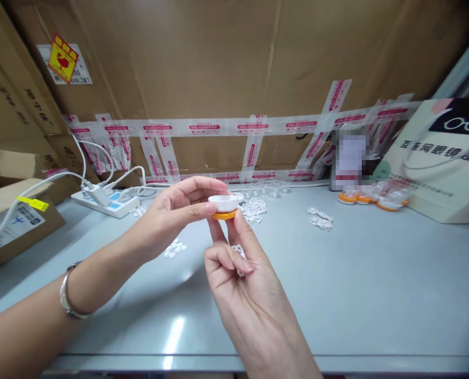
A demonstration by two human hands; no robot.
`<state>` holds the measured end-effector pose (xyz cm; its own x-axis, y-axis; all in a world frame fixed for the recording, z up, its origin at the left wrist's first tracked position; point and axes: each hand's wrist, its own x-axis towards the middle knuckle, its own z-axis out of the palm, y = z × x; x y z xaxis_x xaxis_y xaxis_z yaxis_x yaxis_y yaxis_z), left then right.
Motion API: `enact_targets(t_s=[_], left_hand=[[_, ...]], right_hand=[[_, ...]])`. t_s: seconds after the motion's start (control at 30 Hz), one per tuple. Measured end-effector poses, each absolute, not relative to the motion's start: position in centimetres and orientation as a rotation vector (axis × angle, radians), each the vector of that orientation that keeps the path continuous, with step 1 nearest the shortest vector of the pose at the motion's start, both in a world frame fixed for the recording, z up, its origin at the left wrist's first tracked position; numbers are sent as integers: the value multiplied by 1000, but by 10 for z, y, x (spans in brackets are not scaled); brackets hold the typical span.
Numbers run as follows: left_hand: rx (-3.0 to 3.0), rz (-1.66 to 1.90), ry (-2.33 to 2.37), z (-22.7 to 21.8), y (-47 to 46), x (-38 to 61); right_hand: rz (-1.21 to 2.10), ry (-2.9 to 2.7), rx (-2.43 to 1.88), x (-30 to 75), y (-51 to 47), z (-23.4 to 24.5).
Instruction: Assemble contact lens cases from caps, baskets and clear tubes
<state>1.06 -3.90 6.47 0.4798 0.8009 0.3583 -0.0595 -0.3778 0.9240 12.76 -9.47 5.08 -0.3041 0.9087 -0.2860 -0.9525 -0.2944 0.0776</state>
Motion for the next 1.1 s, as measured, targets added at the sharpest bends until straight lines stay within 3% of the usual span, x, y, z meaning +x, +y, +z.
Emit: enact_targets(t_s=[1.1], left_hand=[[1651, 1023, 600, 69, -35, 6]], right_hand=[[1835, 325, -123, 122, -94, 55]])
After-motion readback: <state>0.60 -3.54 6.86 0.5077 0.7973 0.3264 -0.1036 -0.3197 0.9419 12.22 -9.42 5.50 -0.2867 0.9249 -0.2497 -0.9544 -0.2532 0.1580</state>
